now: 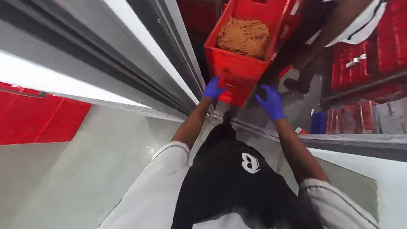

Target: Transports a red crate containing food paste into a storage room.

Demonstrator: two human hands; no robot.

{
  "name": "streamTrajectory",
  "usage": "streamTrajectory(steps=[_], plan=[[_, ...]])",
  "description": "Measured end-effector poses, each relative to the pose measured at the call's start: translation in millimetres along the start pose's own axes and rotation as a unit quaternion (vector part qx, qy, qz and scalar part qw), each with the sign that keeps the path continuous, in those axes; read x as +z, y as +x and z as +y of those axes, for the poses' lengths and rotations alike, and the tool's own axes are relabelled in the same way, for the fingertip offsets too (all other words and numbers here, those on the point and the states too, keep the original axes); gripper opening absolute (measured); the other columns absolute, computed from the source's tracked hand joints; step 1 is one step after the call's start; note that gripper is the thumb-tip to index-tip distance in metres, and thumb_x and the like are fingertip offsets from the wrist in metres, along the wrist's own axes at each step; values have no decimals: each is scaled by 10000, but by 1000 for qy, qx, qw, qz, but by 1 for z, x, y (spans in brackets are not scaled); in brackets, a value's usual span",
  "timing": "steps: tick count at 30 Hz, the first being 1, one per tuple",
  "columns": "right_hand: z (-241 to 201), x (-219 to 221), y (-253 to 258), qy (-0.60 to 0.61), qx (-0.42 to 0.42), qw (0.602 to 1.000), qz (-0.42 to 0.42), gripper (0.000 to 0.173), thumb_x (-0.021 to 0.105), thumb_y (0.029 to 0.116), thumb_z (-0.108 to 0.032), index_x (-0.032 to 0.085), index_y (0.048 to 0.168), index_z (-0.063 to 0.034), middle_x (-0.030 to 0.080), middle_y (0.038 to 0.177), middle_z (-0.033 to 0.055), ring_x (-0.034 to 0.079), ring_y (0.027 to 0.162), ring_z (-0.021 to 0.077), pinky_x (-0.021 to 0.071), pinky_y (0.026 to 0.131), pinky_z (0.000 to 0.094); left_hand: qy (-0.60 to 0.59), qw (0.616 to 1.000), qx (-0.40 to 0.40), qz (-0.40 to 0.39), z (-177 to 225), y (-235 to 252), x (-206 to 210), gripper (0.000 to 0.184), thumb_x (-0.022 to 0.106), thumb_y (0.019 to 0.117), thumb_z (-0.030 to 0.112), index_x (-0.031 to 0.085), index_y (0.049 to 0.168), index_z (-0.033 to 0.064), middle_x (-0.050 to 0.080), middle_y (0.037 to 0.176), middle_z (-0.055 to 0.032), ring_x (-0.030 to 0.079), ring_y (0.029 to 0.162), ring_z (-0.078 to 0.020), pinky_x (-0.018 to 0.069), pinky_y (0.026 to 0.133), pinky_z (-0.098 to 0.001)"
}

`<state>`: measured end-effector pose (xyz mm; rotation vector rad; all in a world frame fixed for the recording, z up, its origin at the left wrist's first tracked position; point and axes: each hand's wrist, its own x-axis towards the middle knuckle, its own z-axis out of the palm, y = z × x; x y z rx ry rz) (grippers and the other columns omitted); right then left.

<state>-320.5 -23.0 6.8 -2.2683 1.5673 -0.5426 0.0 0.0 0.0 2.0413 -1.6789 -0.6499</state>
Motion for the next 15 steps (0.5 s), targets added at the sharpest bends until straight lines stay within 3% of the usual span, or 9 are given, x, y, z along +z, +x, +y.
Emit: streamTrajectory(steps=[2,4,6,7,9,11,13,15], plan=[[-21,-11,87,-39,-46,998,32,751,728,901,-475,473,1519,-132,484,1518,207,468,1399,400,386,1131,600,35,998,9,58,32,83,-19,1017,882,798,409,348,1601,88,420,1606,-176,412,1482,-345,371,1200,-543],[-30,-11,148,-87,-40,995,14,871,769,861,-497,403,1566,-138,453,1548,213,435,1427,405,335,1156,618,84,995,-11,54,49,148,-36,1086,905,755,411,326,1609,74,376,1638,-165,318,1535,-337,279,1243,-552],[-29,-3,186,-117,-16,992,-43,856,817,818,-478,478,1516,-117,586,1404,230,546,1315,418,357,1126,641,143,989,-29,-3,48,188,-46,883,865,791,363,474,1524,62,478,1566,-176,334,1523,-359,209,1243,-625],[-27,1,199,-131,0,988,-86,768,813,827,-465,546,1447,-97,667,1270,226,618,1204,417,365,1116,636,174,984,-34,-34,45,201,-47,716,837,803,298,579,1436,86,556,1497,-154,379,1498,-351,189,1240,-649],[-17,12,217,-154,6,978,-144,532,764,897,-397,630,1266,-39,712,1110,221,674,1063,418,417,1057,618,228,970,-30,-78,39,220,-52,453,751,824,114,704,1274,117,682,1318,-132,519,1383,-343,185,1240,-661],[2,29,220,-165,-35,979,-111,363,722,949,-340,672,1104,-16,723,984,213,704,935,412,510,921,597,274,954,-24,-119,33,228,-54,382,690,859,24,726,1225,124,722,1211,-140,614,1253,-356,285,1204,-639],[17,36,223,-165,-94,981,-47,323,699,958,-317,686,1006,2,725,891,213,720,847,411,546,823,581,306,940,-20,-148,32,238,-60,322,657,887,4,737,1178,115,739,1131,-158,673,1125,-378,446,1069,-613],[26,42,222,-165,-143,976,16,286,704,933,-290,684,910,-5,709,782,189,719,737,382,561,727,549,307,938,-14,-159,27,244,-59,293,635,907,9,749,1156,111,738,1110,-180,687,1086,-406,519,957,-636]])
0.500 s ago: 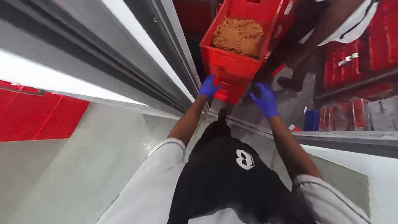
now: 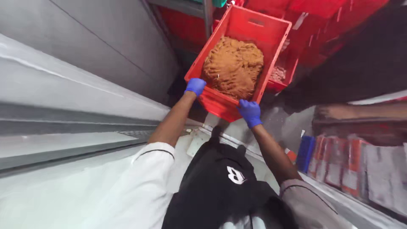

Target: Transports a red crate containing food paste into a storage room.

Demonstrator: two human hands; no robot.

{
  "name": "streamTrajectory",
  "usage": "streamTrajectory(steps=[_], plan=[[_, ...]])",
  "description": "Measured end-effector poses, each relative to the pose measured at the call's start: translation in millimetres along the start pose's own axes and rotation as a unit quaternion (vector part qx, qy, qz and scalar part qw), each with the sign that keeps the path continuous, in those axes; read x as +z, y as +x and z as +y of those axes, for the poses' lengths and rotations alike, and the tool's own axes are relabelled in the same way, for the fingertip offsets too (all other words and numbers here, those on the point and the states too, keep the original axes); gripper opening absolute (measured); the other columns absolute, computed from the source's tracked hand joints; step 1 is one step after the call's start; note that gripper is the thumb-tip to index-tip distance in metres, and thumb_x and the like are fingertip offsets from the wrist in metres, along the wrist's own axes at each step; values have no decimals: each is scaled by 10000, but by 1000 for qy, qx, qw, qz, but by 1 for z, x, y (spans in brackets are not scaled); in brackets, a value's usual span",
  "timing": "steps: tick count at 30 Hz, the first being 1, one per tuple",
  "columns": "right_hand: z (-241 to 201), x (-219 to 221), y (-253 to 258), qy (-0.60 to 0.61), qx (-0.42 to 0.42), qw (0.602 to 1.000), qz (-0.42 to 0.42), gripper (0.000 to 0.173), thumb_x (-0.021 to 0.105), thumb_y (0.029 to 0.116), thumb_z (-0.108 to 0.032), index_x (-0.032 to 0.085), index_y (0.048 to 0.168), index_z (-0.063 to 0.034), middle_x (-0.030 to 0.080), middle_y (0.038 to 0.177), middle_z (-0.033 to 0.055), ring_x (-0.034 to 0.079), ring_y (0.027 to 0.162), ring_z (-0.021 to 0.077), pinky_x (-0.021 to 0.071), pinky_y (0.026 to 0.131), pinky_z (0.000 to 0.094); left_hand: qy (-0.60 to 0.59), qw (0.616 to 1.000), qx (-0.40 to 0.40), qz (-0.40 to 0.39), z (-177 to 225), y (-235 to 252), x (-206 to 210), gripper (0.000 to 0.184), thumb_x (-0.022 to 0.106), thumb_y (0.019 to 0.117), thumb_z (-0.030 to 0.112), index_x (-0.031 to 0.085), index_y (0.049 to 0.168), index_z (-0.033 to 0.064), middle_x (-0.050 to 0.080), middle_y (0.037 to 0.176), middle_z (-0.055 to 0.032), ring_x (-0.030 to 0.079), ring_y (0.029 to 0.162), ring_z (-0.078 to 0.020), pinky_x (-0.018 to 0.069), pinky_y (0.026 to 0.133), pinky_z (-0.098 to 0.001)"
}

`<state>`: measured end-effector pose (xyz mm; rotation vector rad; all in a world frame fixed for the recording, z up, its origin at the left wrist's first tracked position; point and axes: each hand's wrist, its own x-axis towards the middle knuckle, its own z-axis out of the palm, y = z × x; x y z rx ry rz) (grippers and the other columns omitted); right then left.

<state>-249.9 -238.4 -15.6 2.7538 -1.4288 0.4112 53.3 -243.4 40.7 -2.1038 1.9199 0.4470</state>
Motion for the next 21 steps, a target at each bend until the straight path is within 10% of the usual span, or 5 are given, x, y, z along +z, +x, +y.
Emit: streamTrajectory(steps=[11,21], plan=[[37,2,-15,12,-91,994,51,320,693,920,-311,664,810,-12,658,648,156,691,616,341,554,633,493,-15,998,-49,30,24,-4,21,274,673,871,46,766,1108,147,749,1075,-144,688,1080,-371,484,1016,-608],[142,-31,-70,64,-105,992,-4,356,744,848,-371,664,785,-30,683,703,161,702,690,358,546,728,538,-65,994,-89,9,152,-63,35,320,570,932,8,714,1211,66,718,1189,-187,649,1181,-385,436,1083,-598]])
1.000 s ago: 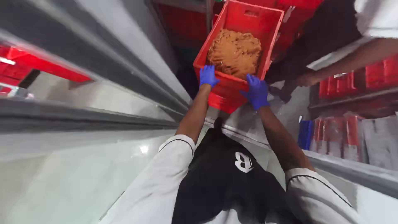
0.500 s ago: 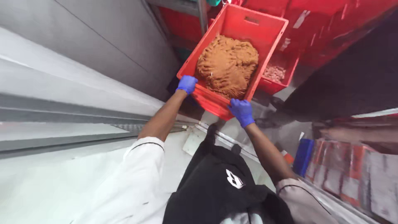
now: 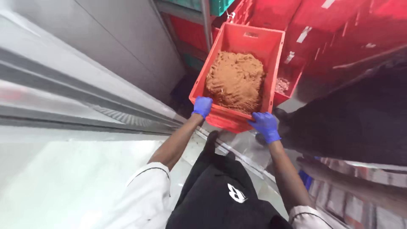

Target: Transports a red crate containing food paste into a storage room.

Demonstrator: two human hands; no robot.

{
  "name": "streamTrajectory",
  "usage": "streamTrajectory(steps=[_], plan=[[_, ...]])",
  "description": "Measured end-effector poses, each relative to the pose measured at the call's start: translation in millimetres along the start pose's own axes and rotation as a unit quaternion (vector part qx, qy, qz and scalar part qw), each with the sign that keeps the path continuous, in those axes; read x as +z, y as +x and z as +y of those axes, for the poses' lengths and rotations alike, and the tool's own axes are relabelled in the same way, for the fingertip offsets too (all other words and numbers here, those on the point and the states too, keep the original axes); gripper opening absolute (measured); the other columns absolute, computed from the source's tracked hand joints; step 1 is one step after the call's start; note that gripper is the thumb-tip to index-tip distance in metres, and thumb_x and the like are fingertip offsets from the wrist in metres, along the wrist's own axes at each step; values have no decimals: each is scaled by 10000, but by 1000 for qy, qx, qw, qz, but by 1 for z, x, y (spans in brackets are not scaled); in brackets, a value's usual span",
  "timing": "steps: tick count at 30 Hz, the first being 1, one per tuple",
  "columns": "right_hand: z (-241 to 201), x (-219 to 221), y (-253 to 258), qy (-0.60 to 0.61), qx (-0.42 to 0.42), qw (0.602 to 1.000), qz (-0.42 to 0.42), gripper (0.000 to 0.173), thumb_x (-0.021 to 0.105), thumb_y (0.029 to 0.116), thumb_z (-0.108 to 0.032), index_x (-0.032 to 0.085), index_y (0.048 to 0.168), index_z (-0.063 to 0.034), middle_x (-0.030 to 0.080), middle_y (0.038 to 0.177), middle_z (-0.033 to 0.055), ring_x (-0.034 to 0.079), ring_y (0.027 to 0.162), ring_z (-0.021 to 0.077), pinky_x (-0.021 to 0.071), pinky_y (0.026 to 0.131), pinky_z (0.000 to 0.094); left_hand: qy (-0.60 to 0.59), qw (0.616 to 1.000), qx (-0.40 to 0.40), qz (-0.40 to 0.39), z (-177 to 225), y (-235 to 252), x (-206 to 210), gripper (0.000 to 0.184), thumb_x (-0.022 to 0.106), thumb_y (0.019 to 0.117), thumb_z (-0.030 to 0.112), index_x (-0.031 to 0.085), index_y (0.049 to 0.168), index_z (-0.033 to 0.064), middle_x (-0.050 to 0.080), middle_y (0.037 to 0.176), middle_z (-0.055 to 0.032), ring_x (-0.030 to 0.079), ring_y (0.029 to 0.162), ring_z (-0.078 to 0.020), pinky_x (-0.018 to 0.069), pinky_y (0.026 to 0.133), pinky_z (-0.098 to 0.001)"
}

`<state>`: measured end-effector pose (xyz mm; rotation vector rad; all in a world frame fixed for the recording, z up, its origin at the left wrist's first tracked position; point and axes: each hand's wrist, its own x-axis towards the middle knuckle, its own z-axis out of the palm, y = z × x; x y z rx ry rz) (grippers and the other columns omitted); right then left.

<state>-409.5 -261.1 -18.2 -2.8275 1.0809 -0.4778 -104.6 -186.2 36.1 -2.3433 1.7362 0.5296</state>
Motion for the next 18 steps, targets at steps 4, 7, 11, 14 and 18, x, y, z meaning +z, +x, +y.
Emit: streamTrajectory(steps=[4,7,11,14,18], plan=[[25,-25,-26,18,55,997,-41,386,807,781,-397,700,808,-27,730,792,160,726,834,363,522,920,554,-3,999,14,-31,48,-36,8,323,623,900,-18,692,1213,26,713,1174,-218,654,1157,-414,445,1072,-611],[47,-38,-41,9,70,996,-63,434,848,747,-438,716,818,-31,739,816,155,728,888,361,495,1014,553,-18,997,56,-52,73,-56,10,324,656,884,-27,689,1203,18,711,1161,-221,660,1138,-415,475,1041,-608],[51,-48,-53,-20,104,987,-123,428,808,838,-434,765,903,-13,753,859,185,737,904,369,371,1163,569,-21,987,136,-79,80,-62,8,295,686,868,24,696,1162,22,707,1154,-209,673,1107,-410,547,899,-626],[36,-38,-60,-44,140,987,-59,453,828,805,-438,720,828,1,731,830,207,704,909,429,482,977,593,-11,984,162,-67,72,-61,14,298,677,866,19,694,1164,30,707,1161,-198,673,1111,-405,551,889,-624],[16,-22,-53,-98,104,987,71,522,797,764,-515,666,717,-12,693,710,190,706,760,413,538,813,583,14,985,170,-8,44,-56,15,282,683,860,31,699,1141,41,711,1128,-201,679,1083,-413,555,863,-631]])
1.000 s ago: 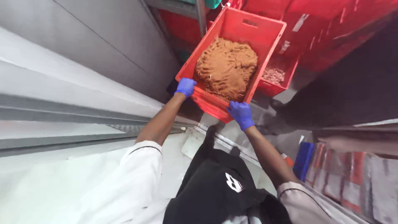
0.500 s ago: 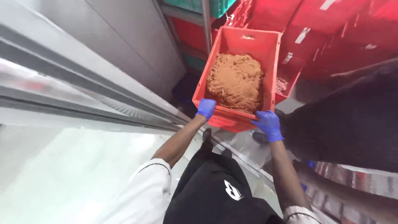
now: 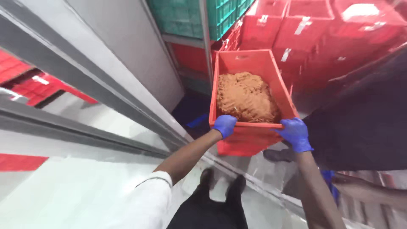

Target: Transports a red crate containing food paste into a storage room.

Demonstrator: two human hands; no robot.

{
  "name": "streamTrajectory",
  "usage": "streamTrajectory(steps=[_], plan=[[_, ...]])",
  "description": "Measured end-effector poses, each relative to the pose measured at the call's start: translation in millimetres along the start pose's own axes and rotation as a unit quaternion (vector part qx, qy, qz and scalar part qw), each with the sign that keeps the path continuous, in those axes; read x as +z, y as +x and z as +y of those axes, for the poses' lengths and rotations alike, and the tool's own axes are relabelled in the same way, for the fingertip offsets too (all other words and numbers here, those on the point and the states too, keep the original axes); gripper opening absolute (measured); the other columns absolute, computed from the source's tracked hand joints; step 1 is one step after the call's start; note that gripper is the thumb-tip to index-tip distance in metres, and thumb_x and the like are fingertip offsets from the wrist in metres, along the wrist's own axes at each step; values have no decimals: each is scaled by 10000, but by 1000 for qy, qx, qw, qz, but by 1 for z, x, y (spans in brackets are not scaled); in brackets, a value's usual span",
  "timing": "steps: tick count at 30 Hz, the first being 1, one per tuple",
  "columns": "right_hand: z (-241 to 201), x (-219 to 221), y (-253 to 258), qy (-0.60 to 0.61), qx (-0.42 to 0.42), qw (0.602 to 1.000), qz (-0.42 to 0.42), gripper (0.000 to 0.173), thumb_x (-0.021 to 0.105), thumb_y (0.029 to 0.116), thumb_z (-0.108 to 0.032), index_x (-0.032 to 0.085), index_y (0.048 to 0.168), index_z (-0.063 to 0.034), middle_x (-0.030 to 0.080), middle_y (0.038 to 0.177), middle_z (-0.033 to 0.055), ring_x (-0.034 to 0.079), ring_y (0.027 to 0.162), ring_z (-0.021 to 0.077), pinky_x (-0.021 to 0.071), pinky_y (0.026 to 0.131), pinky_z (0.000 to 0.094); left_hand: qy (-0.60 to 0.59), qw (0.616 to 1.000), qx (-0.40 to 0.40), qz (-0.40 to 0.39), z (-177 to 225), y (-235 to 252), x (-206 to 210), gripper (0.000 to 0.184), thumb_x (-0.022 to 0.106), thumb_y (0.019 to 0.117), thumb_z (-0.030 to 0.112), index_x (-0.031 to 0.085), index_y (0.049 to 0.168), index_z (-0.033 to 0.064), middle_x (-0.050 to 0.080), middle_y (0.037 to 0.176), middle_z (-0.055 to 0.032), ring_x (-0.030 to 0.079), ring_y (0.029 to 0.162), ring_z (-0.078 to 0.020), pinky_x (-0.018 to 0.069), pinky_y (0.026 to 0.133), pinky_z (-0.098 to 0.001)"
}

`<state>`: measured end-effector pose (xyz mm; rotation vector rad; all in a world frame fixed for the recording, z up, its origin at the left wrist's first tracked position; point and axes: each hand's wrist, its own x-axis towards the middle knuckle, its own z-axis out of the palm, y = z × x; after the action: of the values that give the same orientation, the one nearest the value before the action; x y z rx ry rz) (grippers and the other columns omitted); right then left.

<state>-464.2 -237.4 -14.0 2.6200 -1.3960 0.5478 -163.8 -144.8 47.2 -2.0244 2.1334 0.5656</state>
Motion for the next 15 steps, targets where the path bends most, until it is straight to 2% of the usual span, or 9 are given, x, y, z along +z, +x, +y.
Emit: streamTrajectory(steps=[2,4,6,8,11,15], plan=[[-25,4,-10,-12,8,999,32,576,763,767,-570,640,684,-14,670,667,188,698,709,405,532,777,586,21,1000,8,13,-19,-9,3,296,681,856,42,697,1151,51,710,1136,-197,678,1091,-410,554,857,-634],[-52,2,-30,-15,26,999,25,635,712,788,-625,627,690,-3,663,666,203,692,702,421,522,764,603,28,999,15,9,-32,-25,11,322,687,845,39,696,1166,48,701,1157,-210,667,1114,-421,545,868,-650],[-77,-10,-45,-18,67,998,-6,662,703,816,-643,654,751,14,686,727,223,700,765,442,514,838,621,39,999,21,9,-42,-34,11,331,685,849,43,705,1179,57,703,1157,-215,667,1113,-427,540,874,-658],[-107,-17,-60,-18,98,994,-34,626,735,820,-615,676,791,7,703,774,216,707,807,424,504,893,609,46,999,23,11,-56,-48,18,291,690,859,56,722,1148,72,717,1099,-210,683,1059,-431,547,830,-658],[-145,-23,-80,-15,114,993,-31,589,754,827,-579,673,787,3,708,763,205,711,782,408,507,869,597,71,997,24,10,-74,-68,18,320,708,828,37,725,1144,80,722,1086,-204,688,1049,-430,552,822,-660],[-164,-29,-120,-13,62,998,21,567,710,864,-546,637,741,3,672,680,196,696,677,399,537,756,582,69,997,16,12,-73,-101,31,362,702,822,14,725,1176,87,721,1125,-195,682,1079,-424,548,849,-657]])
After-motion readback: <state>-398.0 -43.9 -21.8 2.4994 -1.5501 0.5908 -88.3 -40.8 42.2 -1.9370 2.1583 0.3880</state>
